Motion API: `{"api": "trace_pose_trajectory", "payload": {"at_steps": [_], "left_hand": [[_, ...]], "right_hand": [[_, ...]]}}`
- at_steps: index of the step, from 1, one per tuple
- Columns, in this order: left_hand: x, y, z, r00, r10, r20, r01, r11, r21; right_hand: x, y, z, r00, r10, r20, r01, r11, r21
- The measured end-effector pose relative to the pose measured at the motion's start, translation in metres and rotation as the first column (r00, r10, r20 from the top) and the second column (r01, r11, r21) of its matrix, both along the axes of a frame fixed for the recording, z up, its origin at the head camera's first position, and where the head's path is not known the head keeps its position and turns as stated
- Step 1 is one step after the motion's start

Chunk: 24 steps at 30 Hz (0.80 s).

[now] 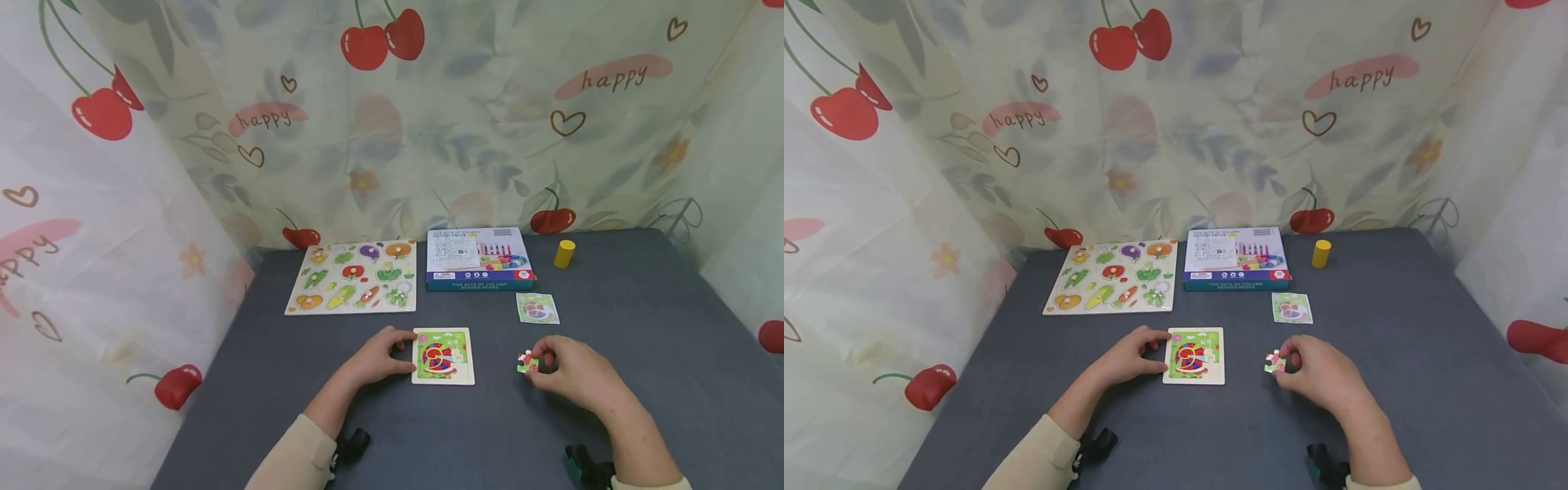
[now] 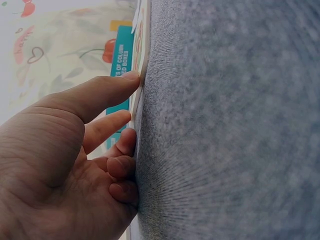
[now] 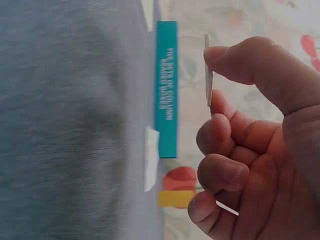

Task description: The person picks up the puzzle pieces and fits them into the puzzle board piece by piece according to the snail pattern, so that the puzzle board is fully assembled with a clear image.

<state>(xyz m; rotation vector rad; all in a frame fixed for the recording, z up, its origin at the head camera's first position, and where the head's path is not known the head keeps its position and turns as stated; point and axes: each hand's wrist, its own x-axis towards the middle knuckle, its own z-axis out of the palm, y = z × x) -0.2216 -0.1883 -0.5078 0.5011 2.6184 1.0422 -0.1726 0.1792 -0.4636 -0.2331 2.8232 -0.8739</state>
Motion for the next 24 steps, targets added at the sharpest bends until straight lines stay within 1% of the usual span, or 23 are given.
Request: {"api": "trace_pose_trajectory", "payload": {"at_steps": [3,6,9,13,19,22,24], "left_hand": [[-0.001,0.000,0.000,1.000,-0.010,-0.006,0.010,1.000,0.005],[-0.001,-0.001,0.000,1.000,-0.017,-0.009,0.017,1.000,0.009],[0.000,-0.001,0.000,1.000,-0.015,-0.010,0.015,1.000,0.006],[0.001,-0.001,0.000,1.000,-0.006,-0.005,0.006,1.000,-0.002],[0.001,-0.001,0.001,1.000,-0.006,-0.008,0.006,1.000,-0.009],[0.001,-0.001,0.001,1.000,-0.006,-0.012,0.006,1.000,-0.015],[0.000,0.000,0.001,1.000,-0.003,-0.013,0.003,1.000,-0.018]], "right_hand": [[0.000,-0.001,0.009,0.996,0.045,-0.077,-0.047,0.999,-0.025],[0.001,-0.003,0.018,0.991,0.077,-0.112,-0.084,0.995,-0.058],[0.001,-0.008,0.027,0.992,0.087,-0.089,-0.094,0.992,-0.083],[-0.002,-0.015,0.036,0.993,0.095,-0.072,-0.100,0.991,-0.083],[-0.007,-0.030,0.047,0.985,0.135,-0.111,-0.146,0.984,-0.097],[-0.011,-0.040,0.050,0.980,0.162,-0.120,-0.174,0.979,-0.103],[-0.014,-0.047,0.051,0.979,0.172,-0.111,-0.184,0.977,-0.108]]}}
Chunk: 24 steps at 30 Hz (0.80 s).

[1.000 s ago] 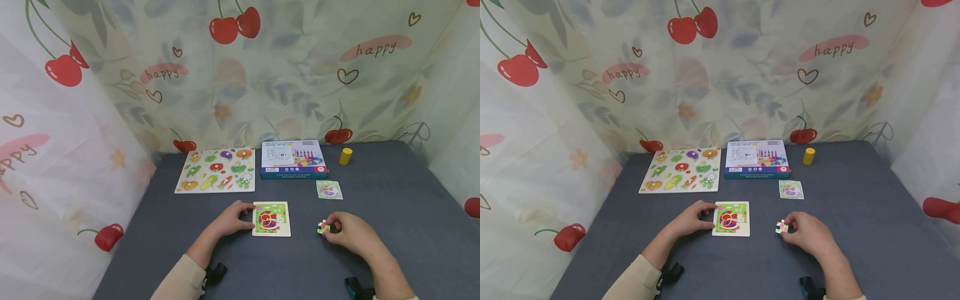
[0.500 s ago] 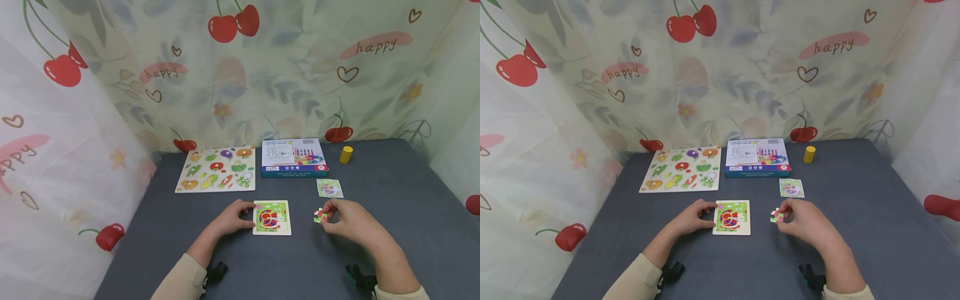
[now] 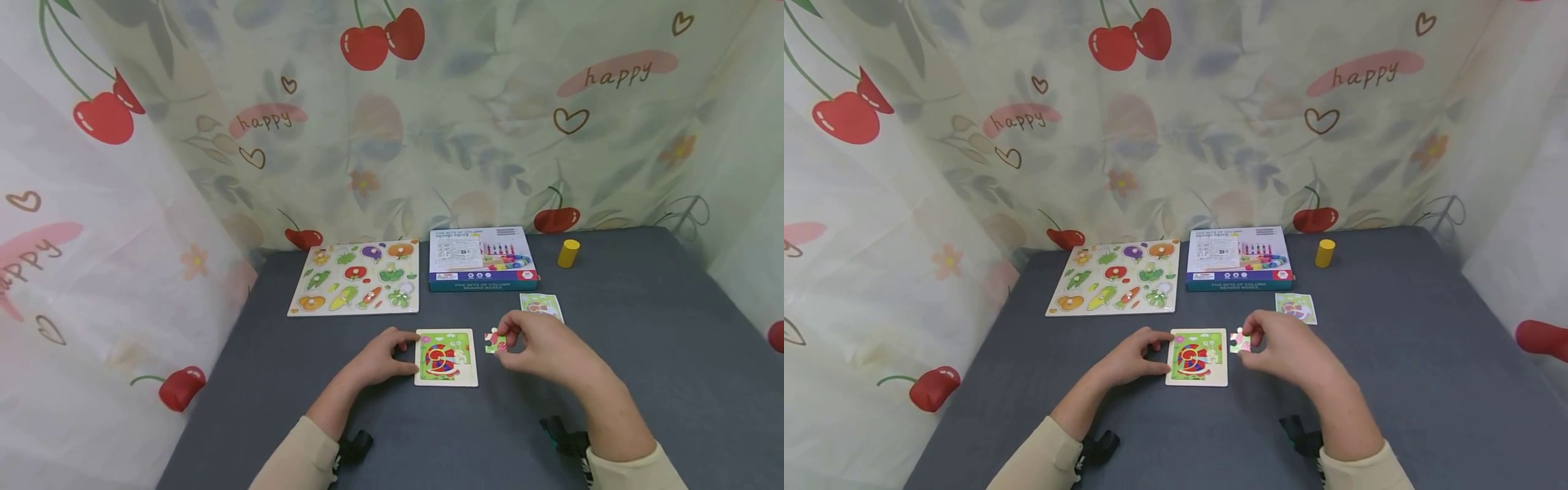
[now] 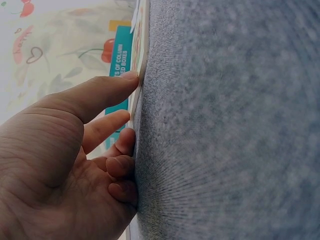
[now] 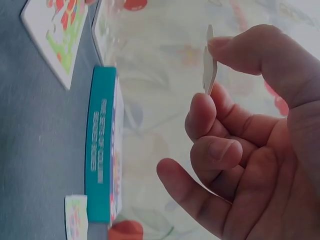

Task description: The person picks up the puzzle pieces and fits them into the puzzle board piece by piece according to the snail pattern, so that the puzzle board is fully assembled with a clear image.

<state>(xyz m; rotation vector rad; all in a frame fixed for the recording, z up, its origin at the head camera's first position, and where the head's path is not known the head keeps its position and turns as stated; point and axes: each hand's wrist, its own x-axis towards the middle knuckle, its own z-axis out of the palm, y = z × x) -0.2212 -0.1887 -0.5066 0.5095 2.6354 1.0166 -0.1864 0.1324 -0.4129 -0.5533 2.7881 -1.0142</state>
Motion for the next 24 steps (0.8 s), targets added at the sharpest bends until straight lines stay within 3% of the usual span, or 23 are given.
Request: {"api": "trace_pose_trajectory", "payload": {"at_steps": [14,24], "left_hand": [[0.001,0.001,0.002,1.000,0.009,0.012,-0.009,1.000,0.008],[-0.001,0.001,0.000,1.000,-0.002,0.005,0.002,1.000,0.003]], "right_hand": [[-0.011,-0.032,-0.010,0.998,0.039,0.048,-0.042,0.998,0.049],[-0.015,-0.043,-0.038,0.991,0.055,0.123,-0.063,0.996,0.062]]}}
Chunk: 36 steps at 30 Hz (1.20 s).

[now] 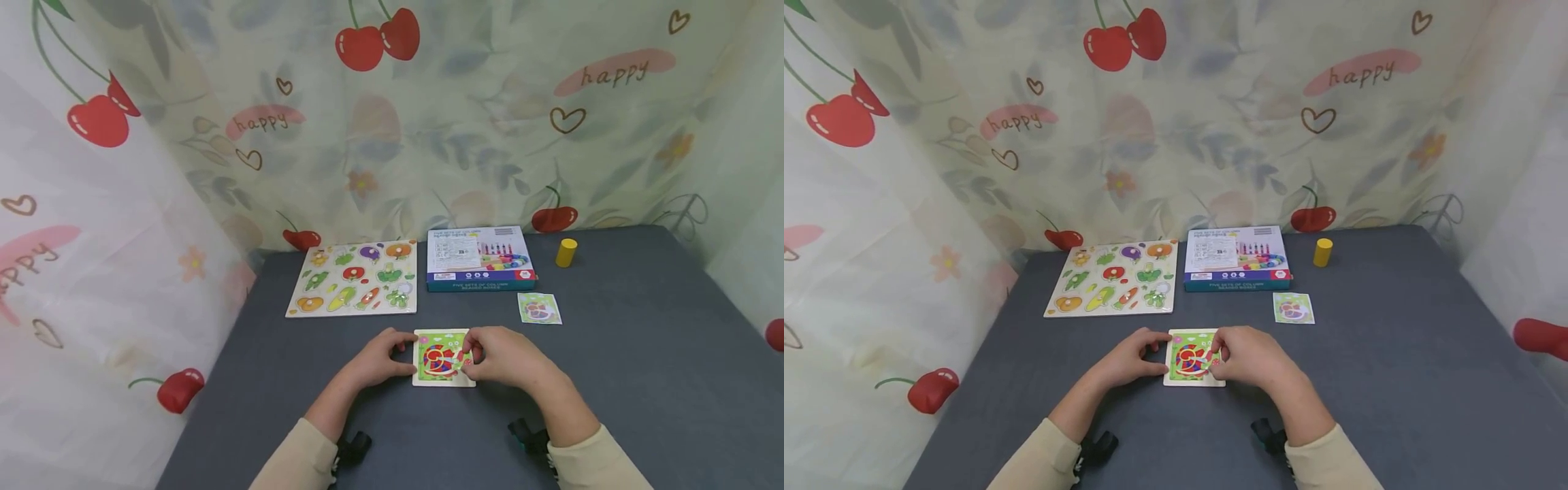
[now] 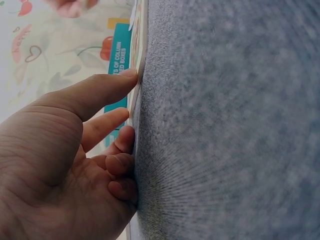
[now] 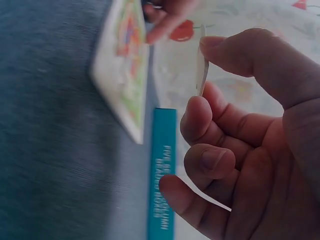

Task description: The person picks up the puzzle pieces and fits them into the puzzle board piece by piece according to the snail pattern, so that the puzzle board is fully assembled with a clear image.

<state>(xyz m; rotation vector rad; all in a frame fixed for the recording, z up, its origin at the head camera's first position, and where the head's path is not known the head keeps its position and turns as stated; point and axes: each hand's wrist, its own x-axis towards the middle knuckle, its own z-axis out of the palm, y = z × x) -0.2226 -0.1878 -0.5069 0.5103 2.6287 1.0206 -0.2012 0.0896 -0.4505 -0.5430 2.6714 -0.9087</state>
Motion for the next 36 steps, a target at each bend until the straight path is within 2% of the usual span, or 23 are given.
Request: {"api": "trace_pose_trajectory", "payload": {"at_steps": [5,11,20,32,36], "left_hand": [[0.001,0.000,0.000,1.000,-0.001,0.003,0.001,1.000,0.017],[0.000,0.000,0.004,1.000,-0.006,-0.001,0.006,1.000,0.009],[0.002,-0.001,0.004,1.000,-0.002,0.007,0.002,1.000,0.014],[0.000,0.000,0.000,1.000,-0.003,0.017,0.003,1.000,-0.003],[0.000,0.000,0.002,1.000,-0.006,0.017,0.006,1.000,0.003]], "right_hand": [[-0.003,-0.004,-0.018,0.999,0.003,0.036,-0.004,1.000,0.017],[-0.006,-0.006,-0.030,1.000,-0.009,0.017,0.008,0.997,0.079],[-0.006,-0.008,-0.033,0.999,-0.035,0.028,0.033,0.995,0.089],[-0.004,-0.007,-0.038,0.995,-0.087,0.052,0.085,0.996,0.023],[-0.005,-0.007,-0.039,0.994,-0.107,0.030,0.106,0.994,0.005]]}}
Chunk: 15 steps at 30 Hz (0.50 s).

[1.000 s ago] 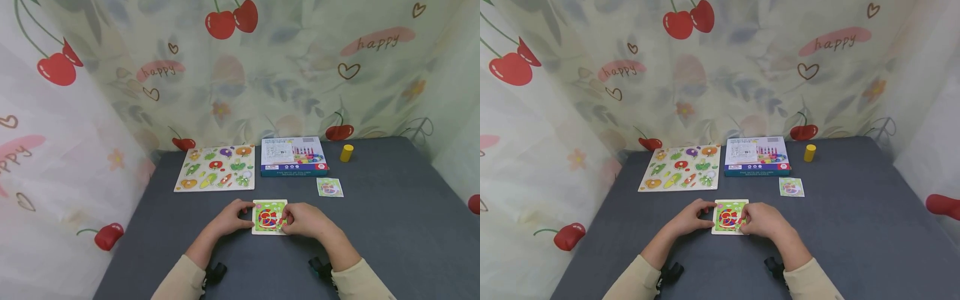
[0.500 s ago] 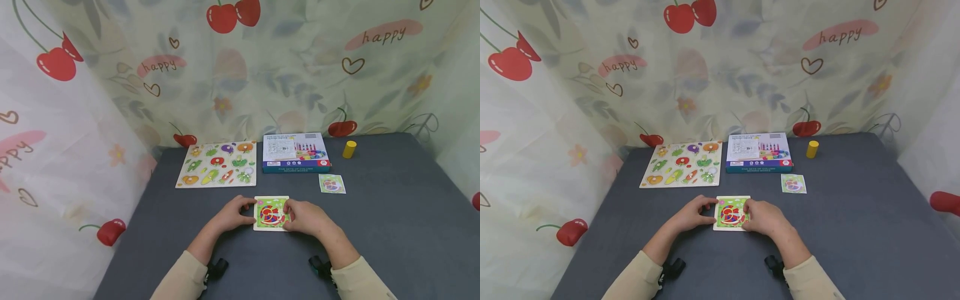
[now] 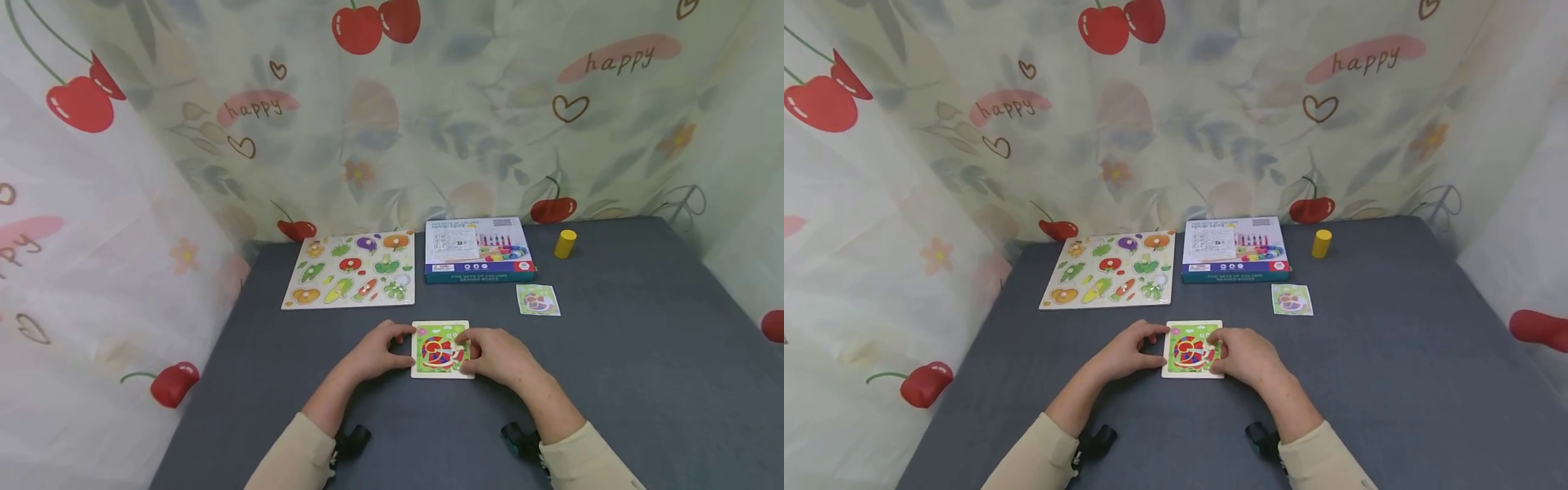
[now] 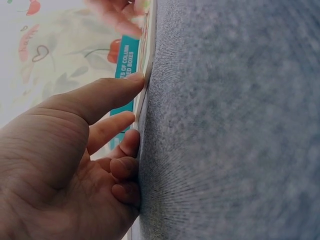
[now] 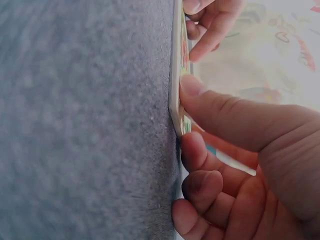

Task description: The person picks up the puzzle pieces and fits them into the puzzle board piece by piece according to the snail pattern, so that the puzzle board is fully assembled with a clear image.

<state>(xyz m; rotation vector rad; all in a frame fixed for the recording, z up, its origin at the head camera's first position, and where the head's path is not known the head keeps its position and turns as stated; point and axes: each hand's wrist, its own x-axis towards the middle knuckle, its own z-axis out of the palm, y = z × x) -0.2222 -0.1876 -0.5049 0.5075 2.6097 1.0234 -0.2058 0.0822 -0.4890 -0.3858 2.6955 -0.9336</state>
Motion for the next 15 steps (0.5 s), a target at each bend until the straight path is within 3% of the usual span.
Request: {"api": "trace_pose_trajectory", "payload": {"at_steps": [5,15], "left_hand": [[-0.0001,0.0012,-0.0002,1.000,-0.011,-0.013,0.011,1.000,0.008],[0.0007,0.0008,0.0020,1.000,0.005,0.002,-0.005,1.000,0.010]], "right_hand": [[0.0016,0.0007,-0.0015,0.999,-0.021,-0.034,0.021,1.000,0.001],[0.0026,-0.0037,-0.0018,0.995,0.020,-0.093,-0.015,0.998,0.061]]}}
